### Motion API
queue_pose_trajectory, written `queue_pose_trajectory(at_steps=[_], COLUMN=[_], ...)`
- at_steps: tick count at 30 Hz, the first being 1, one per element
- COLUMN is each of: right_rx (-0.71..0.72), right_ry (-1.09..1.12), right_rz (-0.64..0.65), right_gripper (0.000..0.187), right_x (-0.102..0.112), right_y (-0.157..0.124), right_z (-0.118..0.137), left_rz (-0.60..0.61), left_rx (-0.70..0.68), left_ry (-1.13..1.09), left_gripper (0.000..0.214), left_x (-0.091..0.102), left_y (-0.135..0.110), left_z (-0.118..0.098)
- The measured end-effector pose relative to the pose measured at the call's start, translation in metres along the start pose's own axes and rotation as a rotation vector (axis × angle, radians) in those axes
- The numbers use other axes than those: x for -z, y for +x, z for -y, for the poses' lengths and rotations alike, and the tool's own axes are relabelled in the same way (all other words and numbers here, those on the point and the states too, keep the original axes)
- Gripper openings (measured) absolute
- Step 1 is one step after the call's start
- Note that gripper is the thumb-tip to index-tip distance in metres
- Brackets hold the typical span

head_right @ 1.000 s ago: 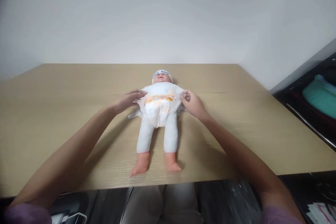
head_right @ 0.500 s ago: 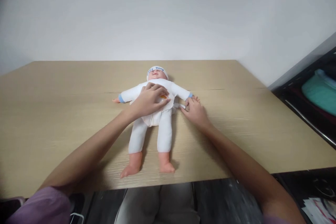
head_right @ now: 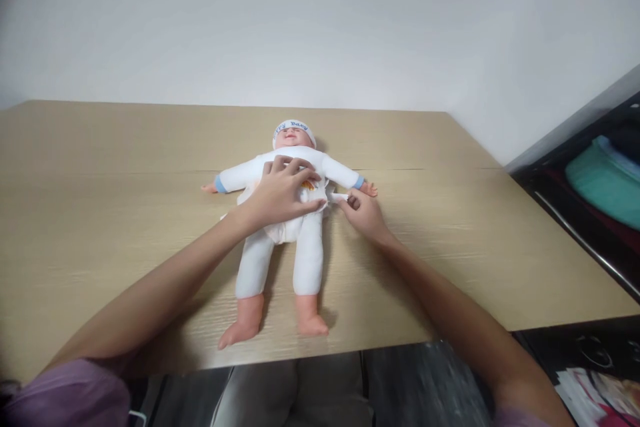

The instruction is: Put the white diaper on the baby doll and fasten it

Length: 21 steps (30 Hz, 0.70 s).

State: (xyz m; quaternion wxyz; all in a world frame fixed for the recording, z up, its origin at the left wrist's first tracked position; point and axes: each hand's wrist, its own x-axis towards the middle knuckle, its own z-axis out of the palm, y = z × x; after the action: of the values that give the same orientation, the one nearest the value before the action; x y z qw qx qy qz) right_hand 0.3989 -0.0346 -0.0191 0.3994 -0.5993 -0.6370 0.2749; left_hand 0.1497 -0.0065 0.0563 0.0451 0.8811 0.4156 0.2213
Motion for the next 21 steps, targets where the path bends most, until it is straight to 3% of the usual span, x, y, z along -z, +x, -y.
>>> queue_pose_trajectory(at_steps=[7,11,15,18,21], right_rx=[-0.042,0.007,0.137,0.209,0.346], right_ry=[0.241,0.267,0.124,0.082,0.045], right_rz=[0.014,0.109,0.133,0.135,0.035], right_gripper=[0.042,0.040,0.041,0.035,0.035], right_x=[0.007,-0.012,-0.033,-0.035,-0.029], right_y=[0.012,0.030,0.041,0.029,0.005], right_z=[0.025,0.058,0.076,0.073,0.064], left_rz=[0.014,-0.002,0.015,0.123,0.271], left_rx=[0.028,0.029,0.051,0.075,0.004], left_ry=[-0.006,-0.027,-0.067,-0.203,-0.489], left_gripper=[0.059,0.073,0.080,0.090,0.104], left_x=[0.003,0.000,0.002,0.015,0.030], left_y=[-0.001,-0.001,0.000,0.003,0.005], left_z=[-0.002,-0.003,-0.002,0.010,0.034])
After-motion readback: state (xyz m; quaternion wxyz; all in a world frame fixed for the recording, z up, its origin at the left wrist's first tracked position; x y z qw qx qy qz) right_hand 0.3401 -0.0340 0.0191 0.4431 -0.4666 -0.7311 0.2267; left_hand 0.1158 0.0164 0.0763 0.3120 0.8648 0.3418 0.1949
